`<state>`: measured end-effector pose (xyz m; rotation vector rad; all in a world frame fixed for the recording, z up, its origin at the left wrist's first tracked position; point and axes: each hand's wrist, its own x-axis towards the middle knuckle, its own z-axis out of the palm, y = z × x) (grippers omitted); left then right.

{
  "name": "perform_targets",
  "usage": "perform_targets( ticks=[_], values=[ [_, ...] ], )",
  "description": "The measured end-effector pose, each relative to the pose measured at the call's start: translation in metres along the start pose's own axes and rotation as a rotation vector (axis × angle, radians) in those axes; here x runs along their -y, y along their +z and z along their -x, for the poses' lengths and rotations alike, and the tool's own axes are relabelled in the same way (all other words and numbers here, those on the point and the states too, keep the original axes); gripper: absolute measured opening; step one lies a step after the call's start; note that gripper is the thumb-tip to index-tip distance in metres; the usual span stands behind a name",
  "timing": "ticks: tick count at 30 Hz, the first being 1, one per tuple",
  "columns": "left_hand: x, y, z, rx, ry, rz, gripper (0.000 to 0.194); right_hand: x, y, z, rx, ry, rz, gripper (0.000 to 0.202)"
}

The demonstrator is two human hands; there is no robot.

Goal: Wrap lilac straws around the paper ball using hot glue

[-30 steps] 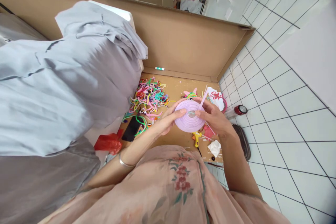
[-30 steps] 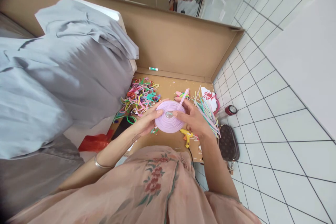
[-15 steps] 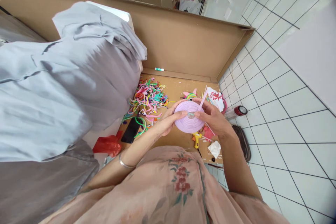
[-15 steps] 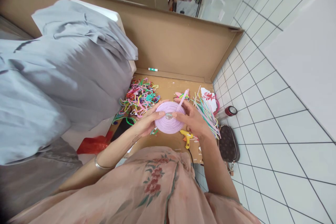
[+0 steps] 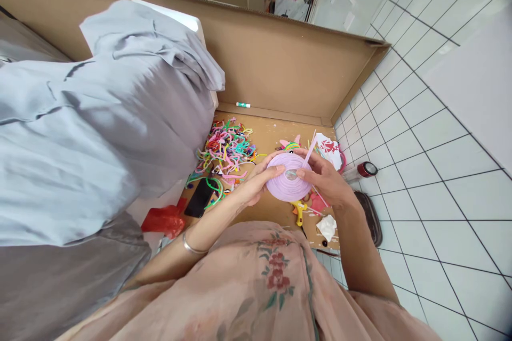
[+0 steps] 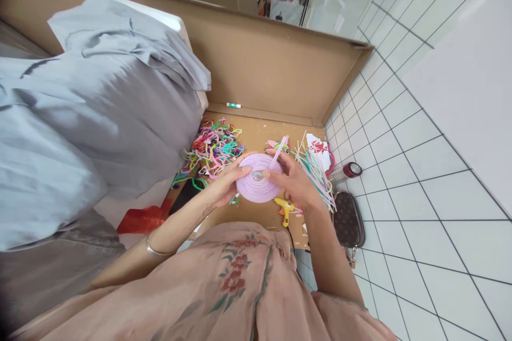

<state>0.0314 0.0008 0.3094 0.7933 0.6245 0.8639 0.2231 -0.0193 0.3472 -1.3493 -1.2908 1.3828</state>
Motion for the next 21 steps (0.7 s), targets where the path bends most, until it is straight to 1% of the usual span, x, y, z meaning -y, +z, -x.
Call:
perform_targets(
  ticks=[4, 9, 13, 21],
  values=[
    [-0.0015, -0.0012, 0.0013, 0.013, -0.004, -0.014, 0.068, 0.0007, 0.0004, 0.0004, 0.001, 0.006, -0.017, 0.066],
    [0.0017, -0.0015, 0.0018, -0.005, 0.001, -0.039, 0.076, -0.0007, 0.0007, 0.0012, -0.01, 0.013, -0.053, 0.067],
    [0.0045, -0.0014, 0.0017, -0.033, 0.025, -0.056, 0.079, -0.0017, 0.0008, 0.0017, -0.006, 0.016, -0.067, 0.067],
    [0.0074, -0.0027, 0.0016, -0.042, 0.042, -0.06, 0.08, -0.0029, 0.0017, 0.0017, -0.011, 0.008, -0.082, 0.064]
  ],
)
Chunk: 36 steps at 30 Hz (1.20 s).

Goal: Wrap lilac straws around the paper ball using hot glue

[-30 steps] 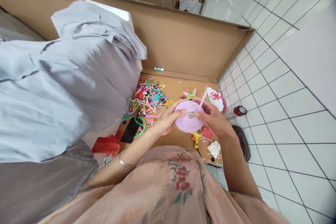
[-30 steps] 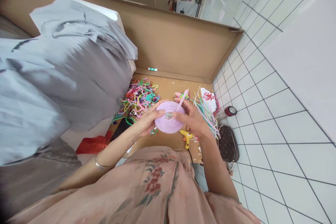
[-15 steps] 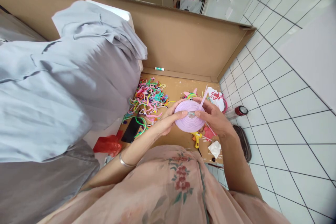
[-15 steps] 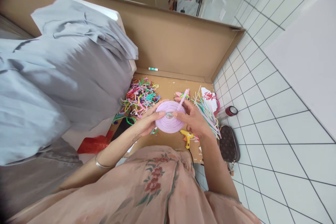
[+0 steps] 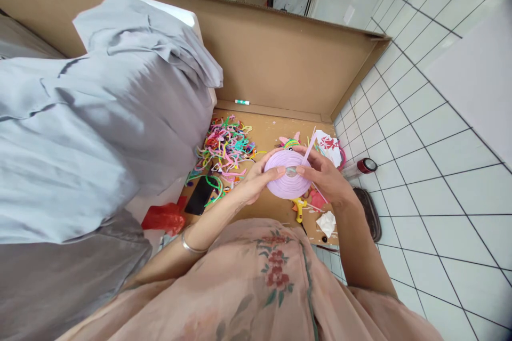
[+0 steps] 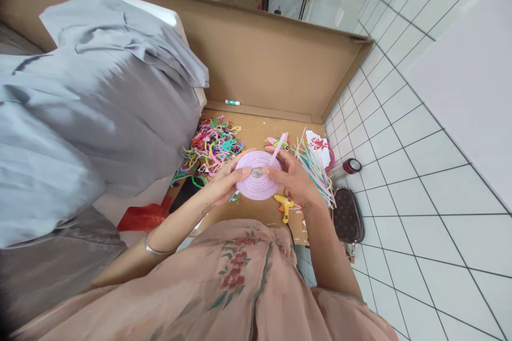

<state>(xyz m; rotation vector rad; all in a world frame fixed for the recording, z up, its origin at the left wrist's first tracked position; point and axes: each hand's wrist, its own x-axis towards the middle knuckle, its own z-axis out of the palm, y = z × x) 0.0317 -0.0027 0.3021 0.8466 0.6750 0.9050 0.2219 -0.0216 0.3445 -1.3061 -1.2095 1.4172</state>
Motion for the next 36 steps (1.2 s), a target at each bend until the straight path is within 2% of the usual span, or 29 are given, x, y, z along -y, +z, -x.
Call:
perform_targets(
  ticks=[12, 17, 21, 30, 36],
  values=[
    [0.004, -0.001, 0.001, -0.064, 0.027, 0.052, 0.07, -0.007, 0.001, 0.0, -0.06, -0.013, -0.071, 0.058],
    [0.001, 0.002, 0.003, -0.027, 0.041, 0.076, 0.074, -0.007, 0.006, 0.0, -0.103, -0.049, -0.122, 0.055],
    [0.006, 0.003, 0.004, -0.056, 0.113, 0.04, 0.081, -0.008, 0.013, -0.003, -0.182, -0.041, -0.225, 0.05],
    [0.022, 0.002, 0.007, -0.065, 0.325, -0.338, 0.1, -0.013, 0.023, -0.005, -0.297, -0.043, -0.316, 0.048],
    [0.025, 0.004, 0.009, -0.162, 0.587, -0.803, 0.083, -0.019, 0.031, -0.008, -0.347, -0.063, -0.396, 0.048]
  ],
)
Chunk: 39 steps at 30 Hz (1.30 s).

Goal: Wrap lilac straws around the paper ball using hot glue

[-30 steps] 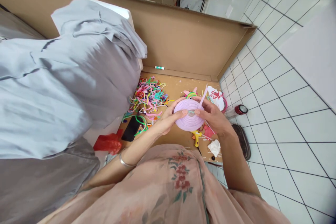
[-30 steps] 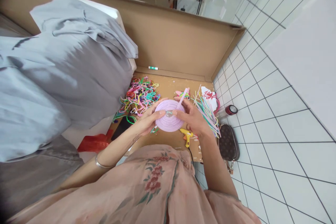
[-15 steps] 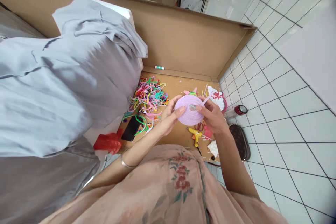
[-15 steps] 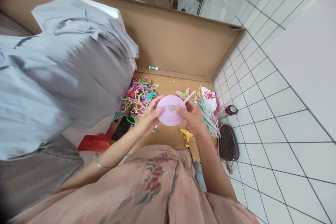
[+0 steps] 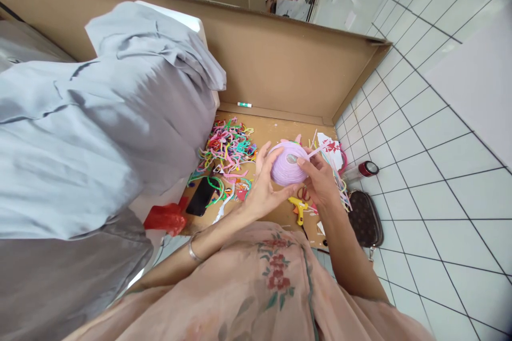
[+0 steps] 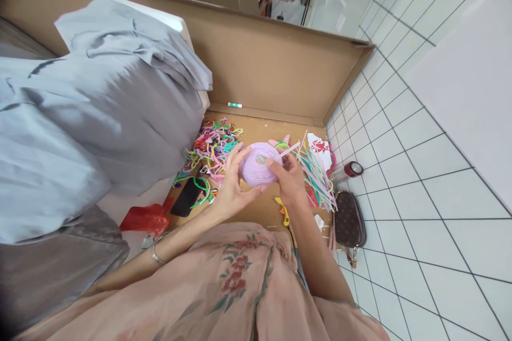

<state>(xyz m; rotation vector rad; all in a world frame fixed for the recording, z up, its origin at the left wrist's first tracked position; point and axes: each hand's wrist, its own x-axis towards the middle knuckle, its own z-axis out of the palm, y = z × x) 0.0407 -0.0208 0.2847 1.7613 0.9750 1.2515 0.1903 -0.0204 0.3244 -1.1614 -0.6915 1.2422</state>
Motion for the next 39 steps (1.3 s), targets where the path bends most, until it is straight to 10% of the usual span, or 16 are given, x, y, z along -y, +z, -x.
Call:
perform_targets(
  ticks=[39],
  values=[
    [0.021, -0.004, -0.009, -0.117, 0.218, -0.194, 0.068, -0.007, 0.01, 0.004, 0.073, -0.078, 0.151, 0.057]
  ],
)
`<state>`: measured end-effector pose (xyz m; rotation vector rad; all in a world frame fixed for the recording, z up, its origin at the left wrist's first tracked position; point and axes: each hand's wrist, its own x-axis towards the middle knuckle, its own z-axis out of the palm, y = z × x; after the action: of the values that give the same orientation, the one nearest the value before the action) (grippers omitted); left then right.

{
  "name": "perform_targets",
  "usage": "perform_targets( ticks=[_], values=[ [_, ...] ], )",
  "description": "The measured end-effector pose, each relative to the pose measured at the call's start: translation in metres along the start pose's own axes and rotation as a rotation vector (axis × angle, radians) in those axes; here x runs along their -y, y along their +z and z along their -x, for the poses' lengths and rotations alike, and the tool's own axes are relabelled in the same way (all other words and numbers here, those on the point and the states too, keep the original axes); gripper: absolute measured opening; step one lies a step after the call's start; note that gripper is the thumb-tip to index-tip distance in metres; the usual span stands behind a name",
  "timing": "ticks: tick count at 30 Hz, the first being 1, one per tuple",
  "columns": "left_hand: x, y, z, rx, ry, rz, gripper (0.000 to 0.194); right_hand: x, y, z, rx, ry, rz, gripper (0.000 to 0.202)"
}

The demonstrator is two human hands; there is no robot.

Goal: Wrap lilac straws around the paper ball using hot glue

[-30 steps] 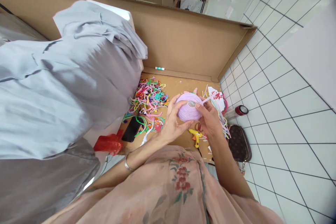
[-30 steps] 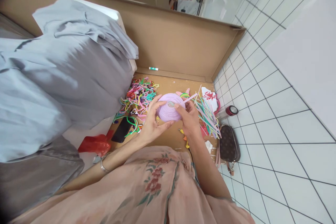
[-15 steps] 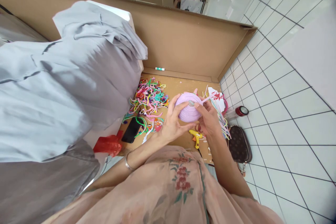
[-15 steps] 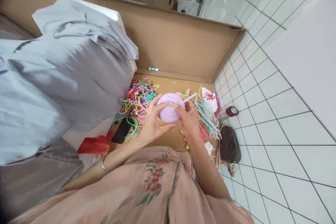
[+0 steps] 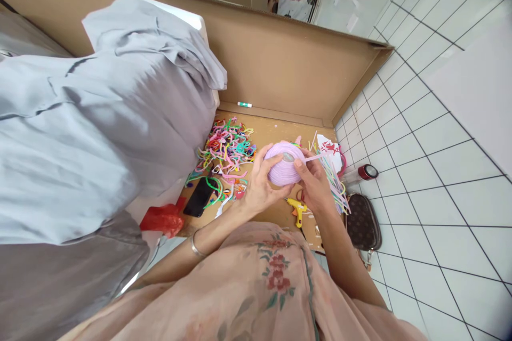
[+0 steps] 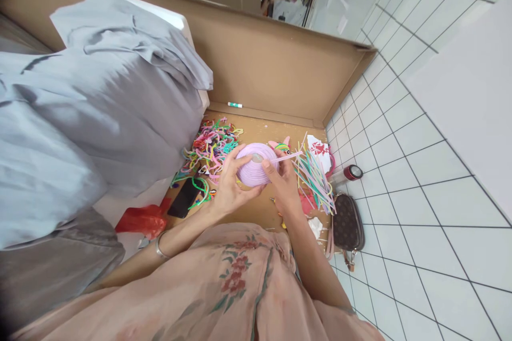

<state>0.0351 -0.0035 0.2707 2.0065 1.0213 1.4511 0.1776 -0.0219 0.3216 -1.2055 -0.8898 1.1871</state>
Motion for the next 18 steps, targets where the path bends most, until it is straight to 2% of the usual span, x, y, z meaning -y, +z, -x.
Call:
perform_targets(
  ticks=[7, 13, 18],
  values=[
    [0.001, -0.001, -0.001, 0.011, -0.083, 0.035, 0.068, 0.002, -0.002, 0.004, -0.033, -0.144, 0.133, 0.057],
    [0.003, -0.001, -0.001, -0.001, -0.13, 0.132, 0.068, 0.007, -0.01, 0.012, 0.012, -0.215, 0.242, 0.057],
    [0.004, 0.002, -0.003, -0.014, -0.306, 0.398, 0.073, -0.005, -0.032, 0.013, -0.134, -0.196, 0.294, 0.048]
  ],
)
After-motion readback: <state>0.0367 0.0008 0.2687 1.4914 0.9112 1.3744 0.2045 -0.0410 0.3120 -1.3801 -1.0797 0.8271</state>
